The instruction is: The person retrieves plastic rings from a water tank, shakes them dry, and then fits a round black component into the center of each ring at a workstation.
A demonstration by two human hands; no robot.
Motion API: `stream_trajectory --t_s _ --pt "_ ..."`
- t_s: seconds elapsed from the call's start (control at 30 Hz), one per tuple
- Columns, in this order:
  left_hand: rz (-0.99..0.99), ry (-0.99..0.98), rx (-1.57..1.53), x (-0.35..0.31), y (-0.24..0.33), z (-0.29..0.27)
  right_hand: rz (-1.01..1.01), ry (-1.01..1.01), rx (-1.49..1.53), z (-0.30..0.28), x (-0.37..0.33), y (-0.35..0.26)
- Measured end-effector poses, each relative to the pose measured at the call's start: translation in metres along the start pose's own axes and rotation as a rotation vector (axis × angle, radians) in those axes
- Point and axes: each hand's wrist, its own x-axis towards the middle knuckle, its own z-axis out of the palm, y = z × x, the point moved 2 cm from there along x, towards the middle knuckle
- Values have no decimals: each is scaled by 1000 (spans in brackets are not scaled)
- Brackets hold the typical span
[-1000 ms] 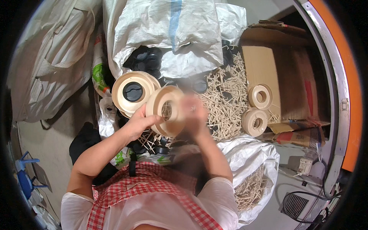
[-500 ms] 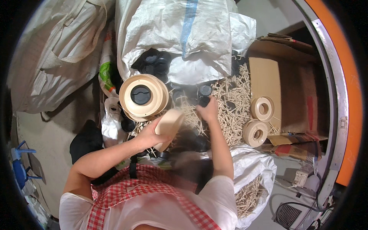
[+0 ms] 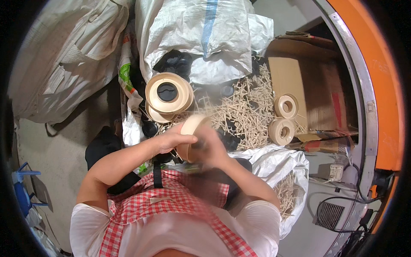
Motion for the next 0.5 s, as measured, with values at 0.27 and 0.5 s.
stream_trajectory --t_s 0.27,0.5 --pt "134 150 302 -12 -2 -8 107 156 -204 22 -3 6" --pt "-211 198 200 -29 25 -5 -590 -37 -1035 34 -13 4"
